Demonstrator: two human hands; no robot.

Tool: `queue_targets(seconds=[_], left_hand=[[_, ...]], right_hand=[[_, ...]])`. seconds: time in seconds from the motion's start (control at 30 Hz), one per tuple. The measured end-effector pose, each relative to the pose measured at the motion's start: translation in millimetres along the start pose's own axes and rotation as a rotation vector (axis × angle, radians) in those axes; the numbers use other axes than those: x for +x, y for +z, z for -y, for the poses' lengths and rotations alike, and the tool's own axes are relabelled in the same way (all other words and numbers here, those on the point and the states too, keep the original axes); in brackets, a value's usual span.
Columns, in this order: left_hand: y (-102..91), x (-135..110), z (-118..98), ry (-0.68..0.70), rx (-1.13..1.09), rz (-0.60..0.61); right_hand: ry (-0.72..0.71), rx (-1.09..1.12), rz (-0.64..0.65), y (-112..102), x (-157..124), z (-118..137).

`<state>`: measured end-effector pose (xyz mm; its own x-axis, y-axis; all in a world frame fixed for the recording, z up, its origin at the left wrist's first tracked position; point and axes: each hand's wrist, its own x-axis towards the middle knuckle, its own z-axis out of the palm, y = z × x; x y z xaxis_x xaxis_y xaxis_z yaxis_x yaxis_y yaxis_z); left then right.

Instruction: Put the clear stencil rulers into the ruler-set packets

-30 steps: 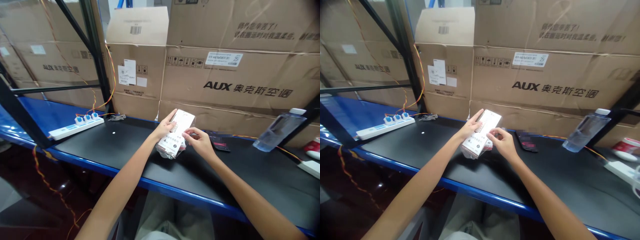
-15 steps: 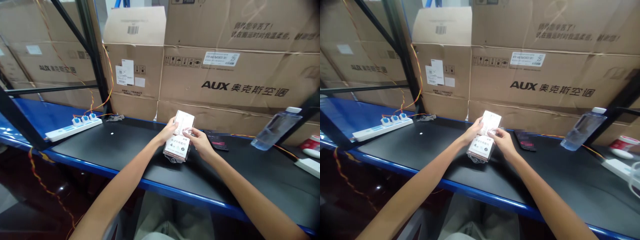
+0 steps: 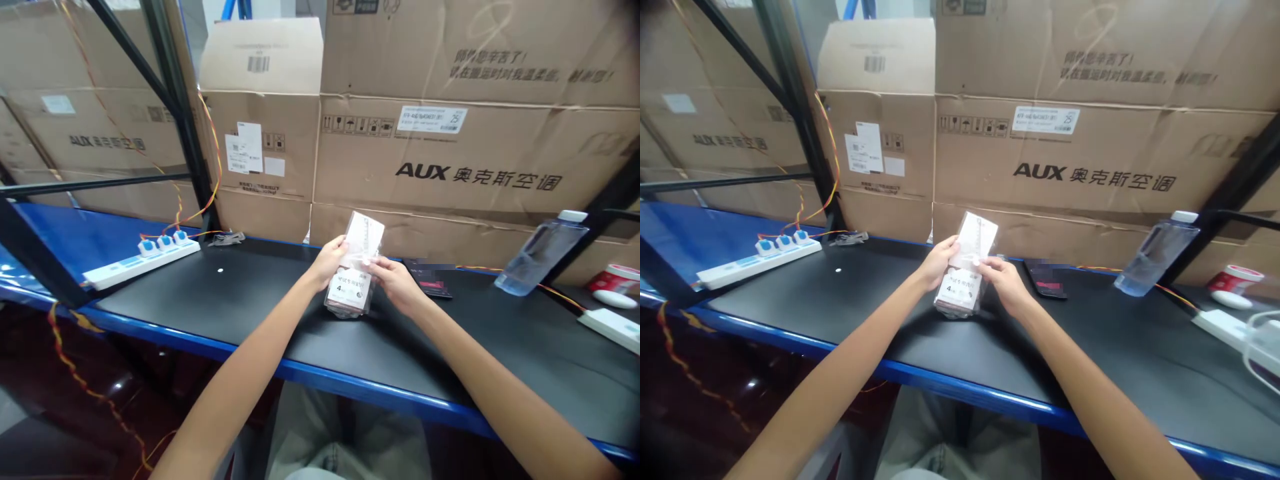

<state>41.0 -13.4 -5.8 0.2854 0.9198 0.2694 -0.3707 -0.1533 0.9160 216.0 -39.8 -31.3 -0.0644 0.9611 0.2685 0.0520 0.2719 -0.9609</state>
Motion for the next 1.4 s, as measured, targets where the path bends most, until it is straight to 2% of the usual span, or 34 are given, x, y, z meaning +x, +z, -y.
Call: queue_targets(seconds=[0.2,0.33,0.5,0.77,1.13,1.4], left_hand=[[-42.2,16.4,-1.8,0.055,0.081,-0.353],[-65.9,21.5,4.4,-0.006,0.122,-0.459],[-65.8,19.6,9.5,-0.05,0.157,-0.415],[-63.8,18.5,9.3,-0.08,0.188,-0.359],[-62.5,18.5,9.7,-0.094,0.231,-0.339],[-61.0,18.3,11.2,-0.107,0.268,-0.333]], right_hand=[[-0.025,-0.292,-0.246,-42.2,19.0,-5.8],[0.011,-0.609,-0.321,-68.7,25.9,-21.4],[0.076,-0.879,-0.268,-74.9,29.2,-32.8],[0.128,-1.095,-0.227,-72.9,31.7,-35.8],[0.152,-1.25,-0.198,-62.9,24.0,-24.8],[0.159,-1.312,-0.143,-56.7,26.9,-28.2]])
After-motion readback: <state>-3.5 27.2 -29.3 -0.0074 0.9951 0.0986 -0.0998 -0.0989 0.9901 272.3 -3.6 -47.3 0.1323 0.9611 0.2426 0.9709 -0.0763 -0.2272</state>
